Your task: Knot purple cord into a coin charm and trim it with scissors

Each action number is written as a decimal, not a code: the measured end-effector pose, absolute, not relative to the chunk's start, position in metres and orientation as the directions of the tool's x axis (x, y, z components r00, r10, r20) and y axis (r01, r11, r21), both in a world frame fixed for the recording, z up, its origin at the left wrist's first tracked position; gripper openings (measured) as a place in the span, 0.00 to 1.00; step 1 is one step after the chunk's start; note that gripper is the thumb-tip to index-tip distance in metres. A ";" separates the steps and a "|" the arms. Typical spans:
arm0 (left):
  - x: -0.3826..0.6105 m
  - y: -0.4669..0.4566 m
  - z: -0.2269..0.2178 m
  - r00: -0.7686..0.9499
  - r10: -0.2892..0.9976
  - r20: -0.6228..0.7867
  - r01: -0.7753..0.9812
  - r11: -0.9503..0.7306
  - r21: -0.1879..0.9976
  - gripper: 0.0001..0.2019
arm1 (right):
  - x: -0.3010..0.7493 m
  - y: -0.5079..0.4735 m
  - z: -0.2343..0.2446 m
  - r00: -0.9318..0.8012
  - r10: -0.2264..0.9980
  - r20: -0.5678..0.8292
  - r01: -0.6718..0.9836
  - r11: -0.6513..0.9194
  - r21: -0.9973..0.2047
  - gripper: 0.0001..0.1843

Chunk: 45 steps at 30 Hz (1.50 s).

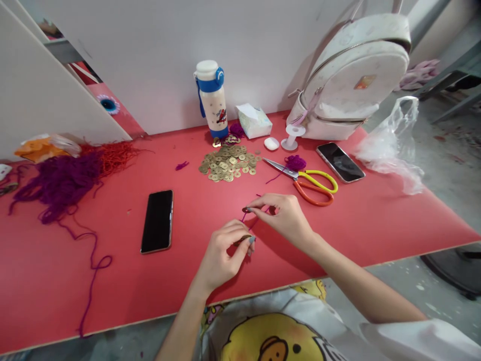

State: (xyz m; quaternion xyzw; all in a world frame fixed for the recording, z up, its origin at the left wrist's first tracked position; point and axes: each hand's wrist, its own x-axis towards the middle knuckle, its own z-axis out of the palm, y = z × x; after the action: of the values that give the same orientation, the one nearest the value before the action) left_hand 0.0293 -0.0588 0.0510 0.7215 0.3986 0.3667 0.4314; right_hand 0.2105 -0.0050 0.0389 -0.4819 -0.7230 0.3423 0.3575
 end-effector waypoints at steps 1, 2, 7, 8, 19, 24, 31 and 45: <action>0.030 -0.059 0.051 0.411 0.892 0.186 0.260 -0.310 0.914 0.14 | 0.210 -0.006 0.038 -0.282 0.939 0.196 0.454 0.310 -0.835 0.08; 0.030 -0.059 0.052 0.409 0.893 0.188 0.261 -0.312 0.913 0.14 | 0.210 -0.006 0.038 -0.286 0.937 0.202 0.457 0.319 -0.830 0.08; 0.030 -0.059 0.052 0.402 0.895 0.191 0.268 -0.314 0.911 0.15 | 0.208 -0.010 0.037 -0.300 0.930 0.214 0.487 0.342 -0.804 0.08; 0.030 -0.059 0.052 0.404 0.895 0.190 0.270 -0.315 0.910 0.15 | 0.208 -0.011 0.037 -0.300 0.929 0.216 0.497 0.346 -0.796 0.08; 0.031 -0.057 0.052 0.439 0.874 0.206 0.235 -0.333 0.913 0.14 | 0.204 -0.012 0.038 -0.293 0.938 0.184 0.491 0.312 -0.813 0.09; 0.031 -0.056 0.051 0.442 0.874 0.204 0.232 -0.331 0.915 0.14 | 0.203 -0.012 0.037 -0.310 0.932 0.189 0.436 0.316 -0.843 0.11; 0.031 -0.054 0.050 0.436 0.876 0.205 0.237 -0.332 0.913 0.14 | 0.203 -0.012 0.038 -0.300 0.935 0.190 0.396 0.303 -0.867 0.09; 0.030 -0.052 0.050 0.436 0.876 0.207 0.258 -0.343 0.903 0.13 | 0.202 -0.013 0.034 -0.322 0.941 0.100 0.234 0.181 -0.955 0.07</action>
State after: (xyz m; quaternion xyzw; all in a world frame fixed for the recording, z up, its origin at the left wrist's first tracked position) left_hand 0.0301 -0.0519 0.0504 0.7338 0.3862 0.3643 0.4238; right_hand 0.2016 -0.0130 0.0337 -0.4401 -0.6674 0.4645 0.3810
